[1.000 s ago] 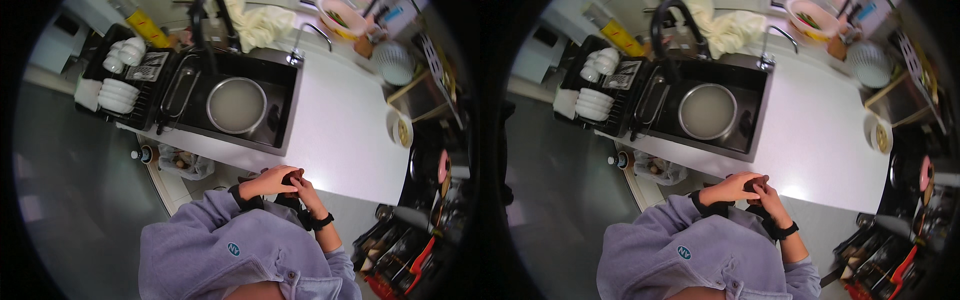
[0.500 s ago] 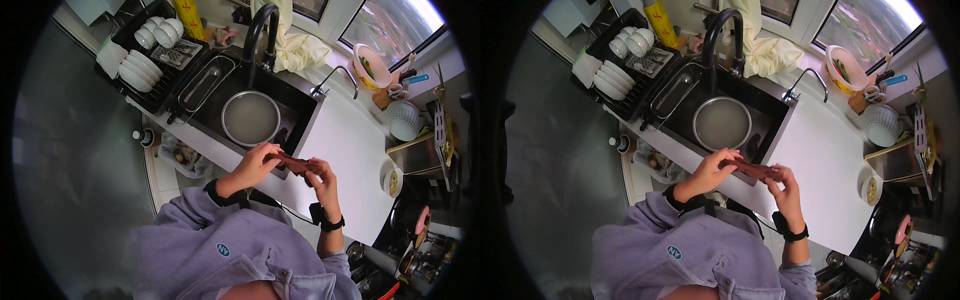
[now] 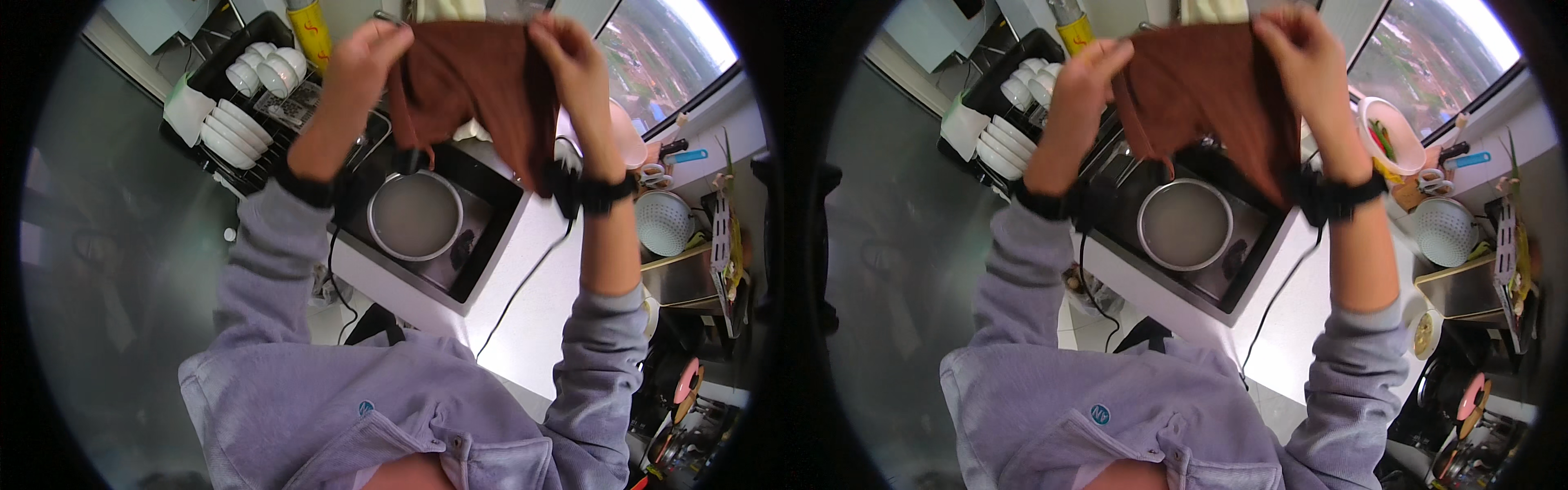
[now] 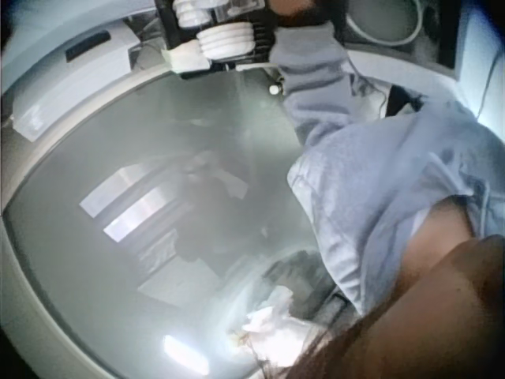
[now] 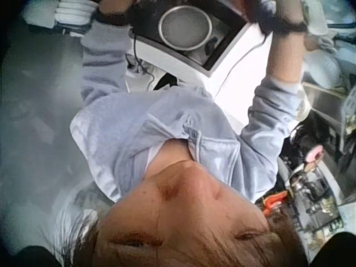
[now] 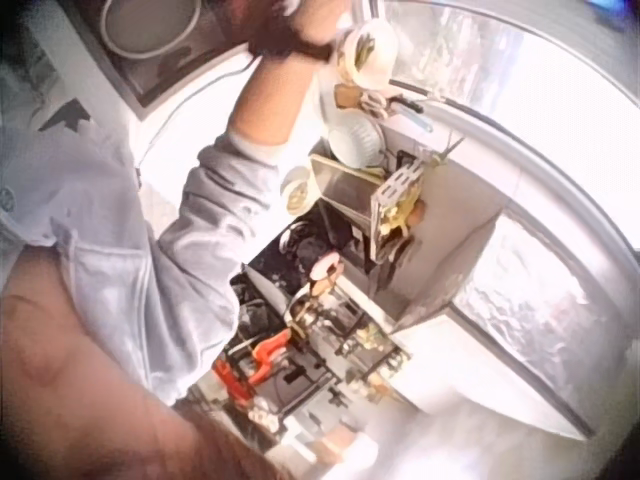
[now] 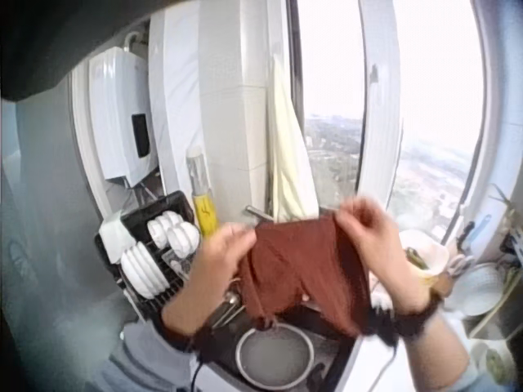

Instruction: The person rinses a pink bowl under running water, places it on the counter, then washes a scrubber and a cloth in the sink. They wipe the countertop and stovetop with the cloth, rinse the cloth again, and wipe the sink area. Finally, they rinse a ladle, hang it, and pour a beverage from a thermos into a cup.

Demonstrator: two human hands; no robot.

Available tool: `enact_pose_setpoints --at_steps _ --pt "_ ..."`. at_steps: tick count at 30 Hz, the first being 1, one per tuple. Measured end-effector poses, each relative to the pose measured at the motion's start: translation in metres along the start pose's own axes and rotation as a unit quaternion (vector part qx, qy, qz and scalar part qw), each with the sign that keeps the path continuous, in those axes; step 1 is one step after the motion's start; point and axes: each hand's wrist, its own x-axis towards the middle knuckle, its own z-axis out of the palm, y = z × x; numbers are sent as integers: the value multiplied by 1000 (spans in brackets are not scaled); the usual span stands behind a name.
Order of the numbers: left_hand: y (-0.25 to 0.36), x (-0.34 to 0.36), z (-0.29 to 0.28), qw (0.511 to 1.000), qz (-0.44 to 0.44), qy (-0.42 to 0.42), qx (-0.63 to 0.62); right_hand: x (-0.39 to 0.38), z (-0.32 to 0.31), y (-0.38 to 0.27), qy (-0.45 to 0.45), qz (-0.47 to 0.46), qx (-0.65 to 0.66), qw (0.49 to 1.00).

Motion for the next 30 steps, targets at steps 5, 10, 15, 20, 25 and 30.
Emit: enact_pose_setpoints --at_steps 5,10,15,20,25,30 --pt "-68 45 -68 994 -86 -30 63 14 82 15 -124 -69 -26 990" --pt "-203 -29 -155 972 -125 52 193 -54 118 48 -33 -107 -91 990" --pt "-273 -150 -202 826 -103 94 546 -147 139 138 71 276 62 956" --pt "-297 -188 -222 734 -206 20 647 -164 188 254 -265 177 -184 930" --pt "-314 -184 -235 727 -202 -6 656 -165 224 320 -253 50 -219 941" --pt "-330 -176 -244 697 -134 -18 704 -175 199 325 -362 205 -5 909"
